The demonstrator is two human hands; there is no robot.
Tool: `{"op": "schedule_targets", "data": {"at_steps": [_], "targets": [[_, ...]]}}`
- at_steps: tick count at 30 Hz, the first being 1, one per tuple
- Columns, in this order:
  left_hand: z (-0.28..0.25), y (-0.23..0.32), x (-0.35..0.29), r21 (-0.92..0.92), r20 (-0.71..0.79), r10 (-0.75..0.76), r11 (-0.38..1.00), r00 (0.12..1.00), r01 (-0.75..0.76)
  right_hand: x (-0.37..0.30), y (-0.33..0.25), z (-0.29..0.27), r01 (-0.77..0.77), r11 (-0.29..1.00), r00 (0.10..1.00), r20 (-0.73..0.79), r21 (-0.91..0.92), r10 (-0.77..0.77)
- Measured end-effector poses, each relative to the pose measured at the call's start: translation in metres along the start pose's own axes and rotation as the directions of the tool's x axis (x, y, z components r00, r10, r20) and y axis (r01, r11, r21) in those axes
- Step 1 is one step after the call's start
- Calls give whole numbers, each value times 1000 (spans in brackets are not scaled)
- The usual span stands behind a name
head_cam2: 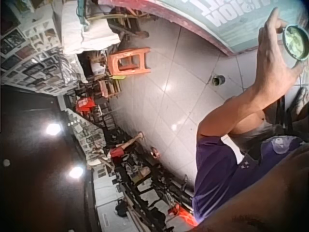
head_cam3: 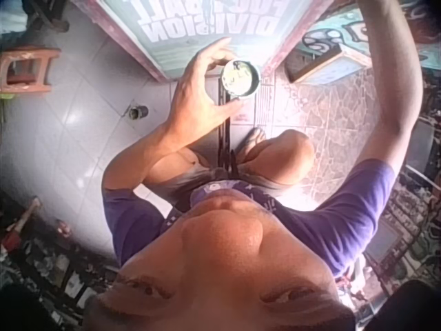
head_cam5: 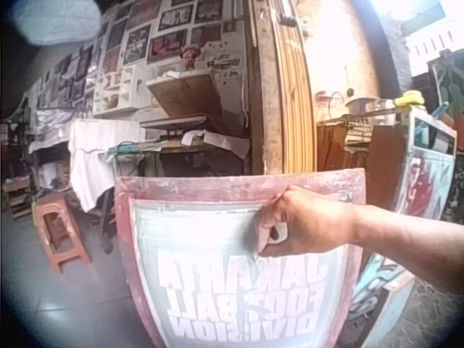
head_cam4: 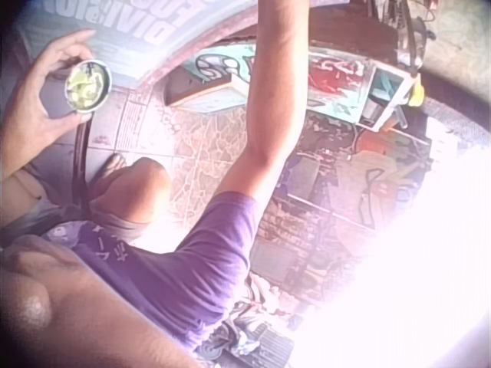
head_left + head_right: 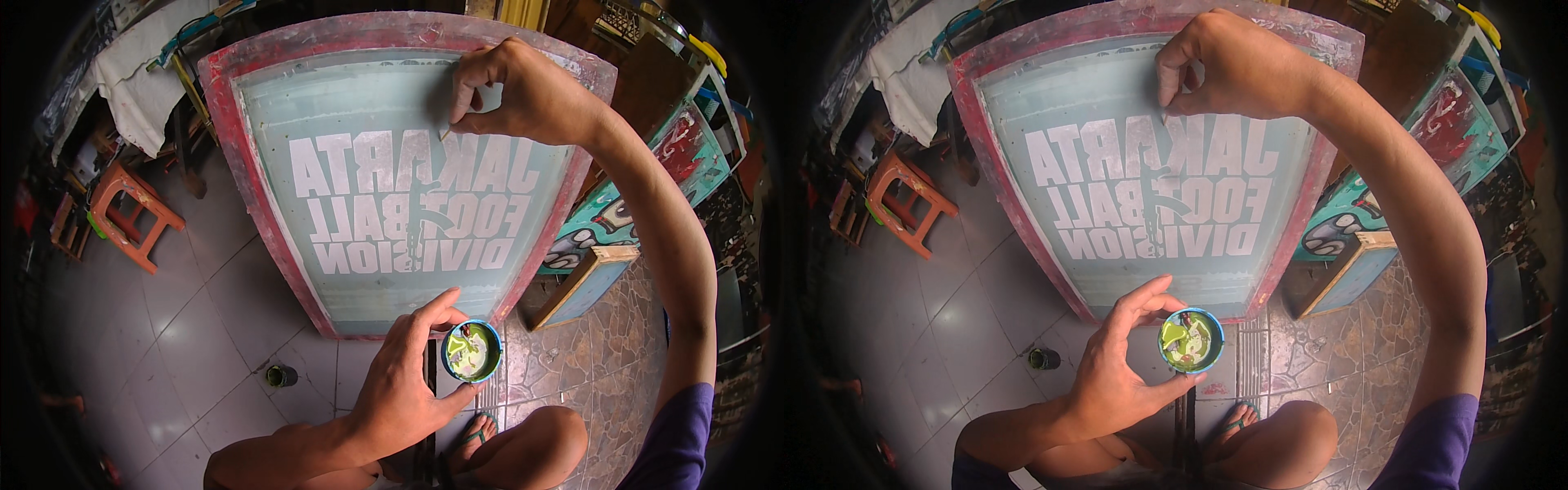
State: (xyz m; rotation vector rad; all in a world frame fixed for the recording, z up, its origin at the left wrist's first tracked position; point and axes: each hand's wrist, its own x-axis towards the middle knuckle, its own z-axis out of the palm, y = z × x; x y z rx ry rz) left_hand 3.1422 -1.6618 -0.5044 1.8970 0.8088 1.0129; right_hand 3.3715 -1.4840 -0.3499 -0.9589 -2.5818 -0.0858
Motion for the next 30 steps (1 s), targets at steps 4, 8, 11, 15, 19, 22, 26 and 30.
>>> {"op": "schedule_targets", "data": {"at_steps": [4, 8, 11, 15, 19, 22, 26, 30], "targets": [[-1, 0, 0, 8, 2, 10, 1000, 1000, -10, 0, -1, 0, 17, 1000, 1000, -5, 9, -17], [-1, 1, 0, 10, 1, 9, 1000, 1000, -9, 0, -2, -2, 31, 999, 999, -13, -16, -31], [-1, 1, 0, 11, -1, 6, 1000, 1000, -6, 0, -1, -2, 46, 998, 999, -16, -35, -47], [-1, 0, -1, 0, 2, -8, 1000, 1000, 8, 1, 0, -1, 47, 998, 999, -4, -47, -47], [-2, 1, 0, 3, 1, 1, 1000, 1000, -1, 0, -2, -2, 40, 998, 999, -5, -45, -40], [-2, 0, -1, 7, 1, 0, 1000, 1000, 0, 1, -2, -2, 37, 999, 999, -4, -34, -37], [-2, 0, -1, 4, -4, 0, 1000, 1000, 0, 1, 0, -1, 35, 999, 999, -3, -16, -35], [-2, 0, -2, 6, -3, 2, 1000, 1000, -2, 1, -2, -2, 26, 999, 1000, -9, -28, -27]]}}
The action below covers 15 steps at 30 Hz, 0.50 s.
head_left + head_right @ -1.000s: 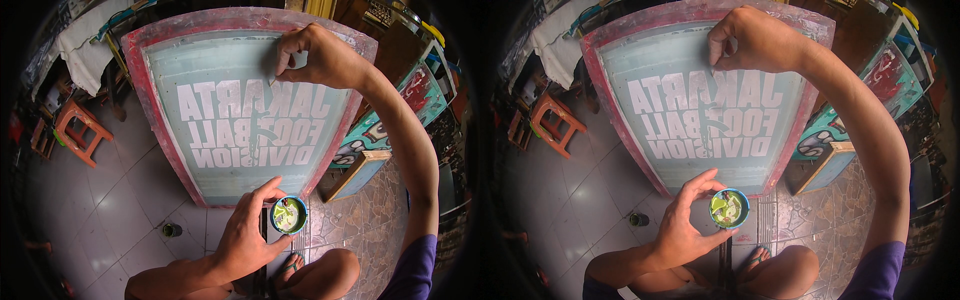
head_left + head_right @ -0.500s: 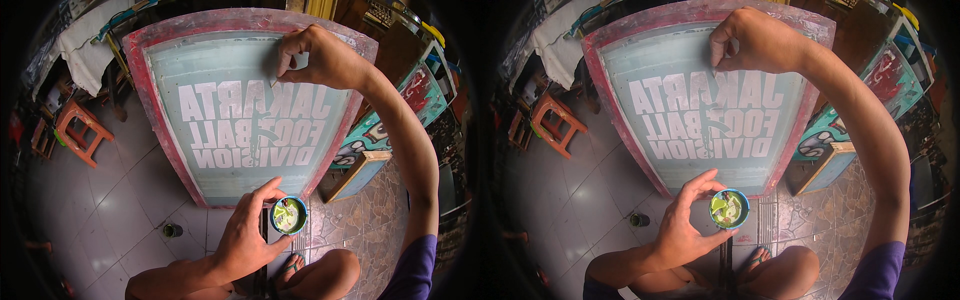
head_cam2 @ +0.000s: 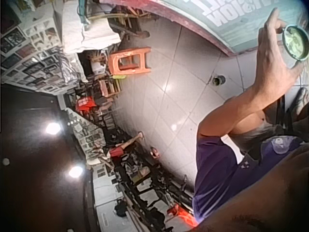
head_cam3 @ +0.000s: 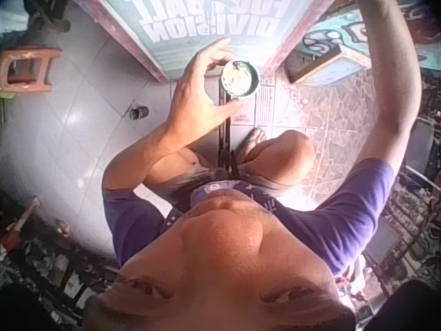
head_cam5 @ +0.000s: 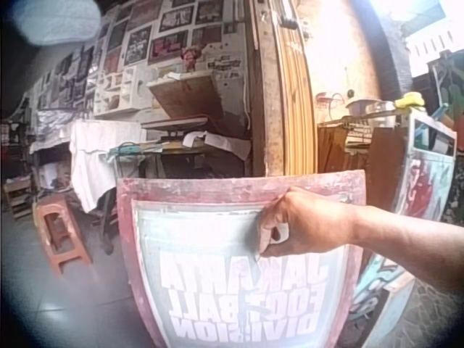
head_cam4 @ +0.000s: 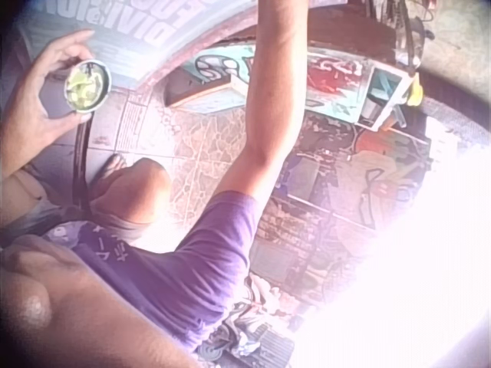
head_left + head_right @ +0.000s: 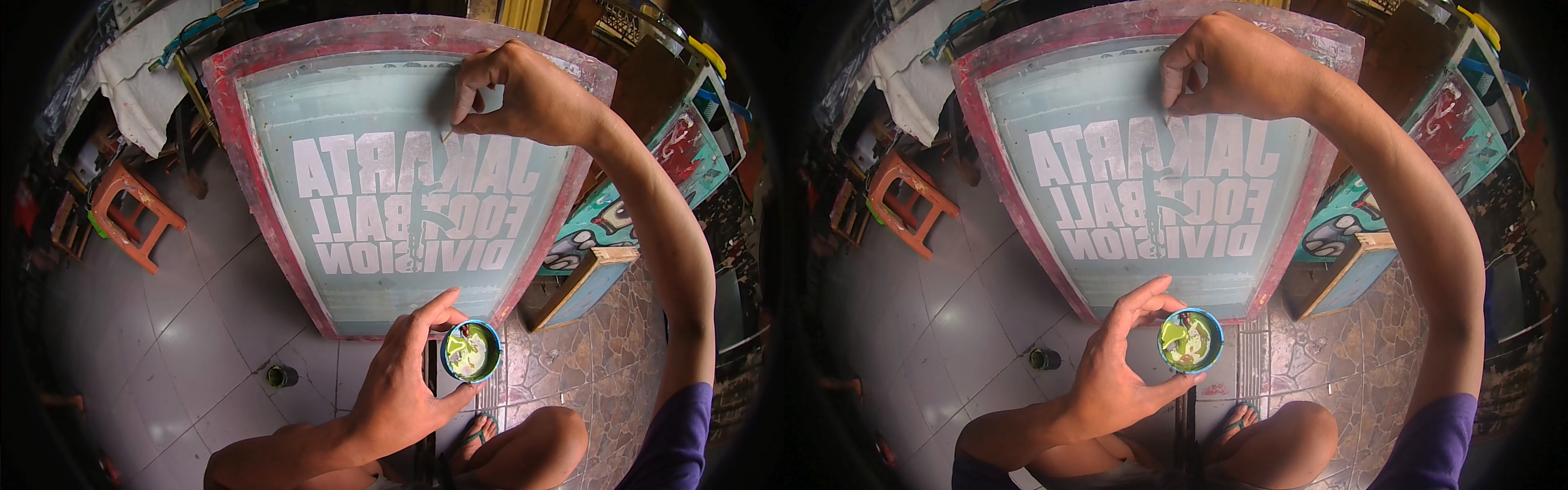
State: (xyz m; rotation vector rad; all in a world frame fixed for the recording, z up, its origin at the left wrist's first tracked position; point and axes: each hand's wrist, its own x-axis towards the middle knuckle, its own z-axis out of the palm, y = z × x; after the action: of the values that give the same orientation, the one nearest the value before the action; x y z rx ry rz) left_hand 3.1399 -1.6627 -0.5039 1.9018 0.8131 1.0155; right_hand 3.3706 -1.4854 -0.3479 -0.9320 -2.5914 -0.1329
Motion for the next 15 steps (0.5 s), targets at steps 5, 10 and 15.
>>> {"op": "schedule_targets", "data": {"at_steps": [5, 10, 15], "targets": [[0, 0, 0, 4, -4, 2, 1000, 1000, -1, 0, 2, -1, 0, 1000, 1000, 4, 18, 0], [0, 0, 0, -3, -2, 0, 1000, 1000, 0, -1, 2, 0, -5, 1000, 1000, 9, 6, 4], [-1, 1, -1, -2, -1, -3, 1000, 1000, 3, 0, 1, 0, -2, 1000, 1000, 7, 2, 2]]}}
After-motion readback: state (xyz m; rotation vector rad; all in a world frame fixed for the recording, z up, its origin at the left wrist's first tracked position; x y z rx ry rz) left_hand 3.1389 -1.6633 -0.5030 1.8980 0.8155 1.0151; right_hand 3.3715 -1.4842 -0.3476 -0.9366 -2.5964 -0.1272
